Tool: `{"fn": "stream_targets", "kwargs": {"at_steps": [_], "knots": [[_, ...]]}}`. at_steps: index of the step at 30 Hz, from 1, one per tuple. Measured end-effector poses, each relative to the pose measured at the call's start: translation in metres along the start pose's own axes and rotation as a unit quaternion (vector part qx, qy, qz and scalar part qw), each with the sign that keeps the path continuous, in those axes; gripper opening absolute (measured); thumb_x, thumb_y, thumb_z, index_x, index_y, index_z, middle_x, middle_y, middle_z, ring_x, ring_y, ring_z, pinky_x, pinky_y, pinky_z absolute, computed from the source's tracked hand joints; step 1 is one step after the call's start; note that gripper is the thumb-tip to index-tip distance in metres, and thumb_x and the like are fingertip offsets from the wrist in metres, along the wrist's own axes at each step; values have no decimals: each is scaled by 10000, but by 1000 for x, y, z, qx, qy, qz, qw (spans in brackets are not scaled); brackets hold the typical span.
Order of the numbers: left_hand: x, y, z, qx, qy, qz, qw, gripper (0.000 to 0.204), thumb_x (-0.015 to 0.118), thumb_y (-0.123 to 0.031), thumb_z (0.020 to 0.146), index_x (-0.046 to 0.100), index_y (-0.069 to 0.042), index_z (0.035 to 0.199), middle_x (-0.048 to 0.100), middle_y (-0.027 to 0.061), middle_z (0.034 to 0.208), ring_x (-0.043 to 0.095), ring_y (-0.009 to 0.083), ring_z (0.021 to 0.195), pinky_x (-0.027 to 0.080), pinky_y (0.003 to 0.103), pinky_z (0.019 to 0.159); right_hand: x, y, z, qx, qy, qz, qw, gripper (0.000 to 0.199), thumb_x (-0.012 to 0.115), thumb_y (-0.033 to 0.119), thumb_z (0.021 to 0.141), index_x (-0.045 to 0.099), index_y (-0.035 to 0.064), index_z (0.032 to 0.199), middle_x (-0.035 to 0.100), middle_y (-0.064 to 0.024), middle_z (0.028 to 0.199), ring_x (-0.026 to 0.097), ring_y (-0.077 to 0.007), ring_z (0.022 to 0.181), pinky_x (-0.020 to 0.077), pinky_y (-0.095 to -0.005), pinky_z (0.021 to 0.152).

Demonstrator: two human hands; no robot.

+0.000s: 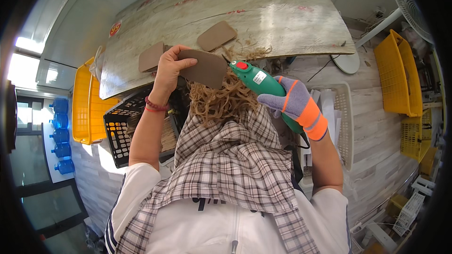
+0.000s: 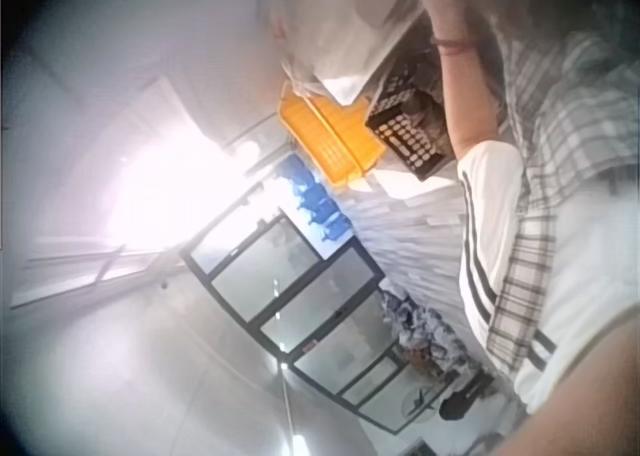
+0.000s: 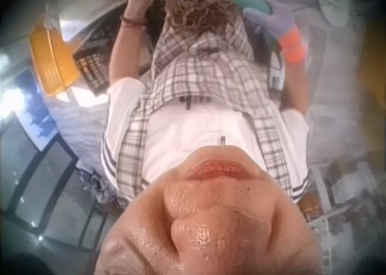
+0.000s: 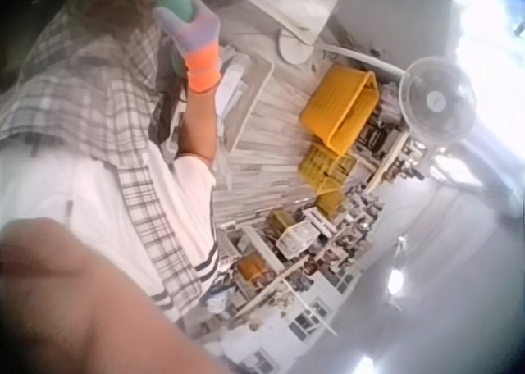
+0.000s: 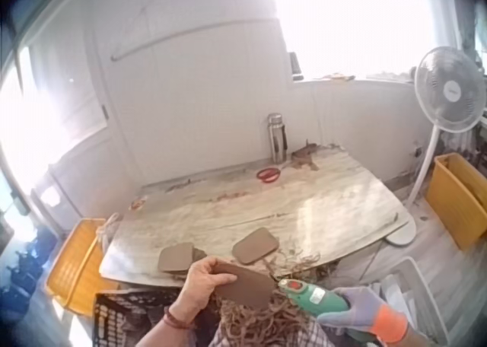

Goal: The person uses a green rotary tool to trim the edges of small brown cork pieces. They hold each piece with their left hand and guide the tool with their right hand, then place the trimmed pieces into a black crate below the table.

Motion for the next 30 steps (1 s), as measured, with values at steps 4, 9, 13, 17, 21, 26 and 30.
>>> {"fn": "stream_targets", "kwargs": {"at_steps": [4, 9, 13, 17, 21, 26, 30], "knots": [[0, 2, 1, -2, 12, -14, 1000, 195, 679, 29, 765, 635, -6, 951, 667, 32, 823, 628, 96, 728, 511, 230, 677, 6, -1, 3, -10, 14, -19, 1000, 379, 745, 194, 785, 570, -5, 1057, 608, -30, 714, 557, -70, 556, 463, -212, 491], [10, 4, -3, -23, 57, 11, 998, 182, 684, 26, 757, 636, -7, 929, 663, 25, 838, 619, 95, 746, 505, 230, 688, 11, 3, 7, -15, 8, -61, 998, 392, 770, 212, 767, 584, 5, 1043, 599, -17, 700, 531, -59, 547, 440, -209, 484], [24, 1, -6, -18, 116, 68, 991, 253, 693, 33, 735, 616, -16, 971, 656, 29, 847, 608, 95, 755, 497, 234, 694, 17, 2, 14, -29, 3, -92, 995, 390, 777, 210, 762, 586, 3, 1034, 590, -10, 690, 516, -56, 540, 427, -210, 482], [27, 5, -8, -47, 134, 80, 987, 372, 679, 43, 741, 568, -32, 1088, 647, 12, 854, 597, 85, 817, 478, 227, 750, 25, 8, 19, -17, 15, -79, 997, 404, 782, 208, 757, 583, -7, 1036, 583, -10, 686, 507, -56, 536, 422, -206, 490], [26, 14, -12, -45, 134, 87, 986, 459, 687, 58, 721, 550, -32, 1150, 648, 48, 885, 602, 112, 837, 483, 240, 742, 42, 14, 28, -33, 21, -67, 997, 417, 776, 203, 762, 575, -20, 1052, 587, -11, 693, 511, -57, 539, 421, -203, 494], [-55, -6, -6, 33, -73, -2, 997, 442, 652, 72, 759, 541, -11, 1178, 634, 88, 982, 602, 150, 885, 485, 258, 785, 45, 7, 30, -39, -45, 3, 998, 449, 783, 262, 754, 586, -15, 1046, 597, -17, 676, 529, -53, 547, 426, -213, 486], [-174, 2, 14, 44, -266, 12, 963, 364, 602, 76, 800, 557, 2, 1153, 603, 107, 1095, 579, 180, 973, 483, 291, 833, 24, -21, 31, -36, -81, -46, 995, 452, 768, 242, 770, 573, -31, 1072, 602, -19, 687, 540, -62, 546, 444, -218, 492]]}}
Point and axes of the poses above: each hand's wrist, its own z-axis towards the middle knuckle, its own x-axis out of the palm, y = z × x, the point moved 4 cm from there along z, towards the middle knuckle
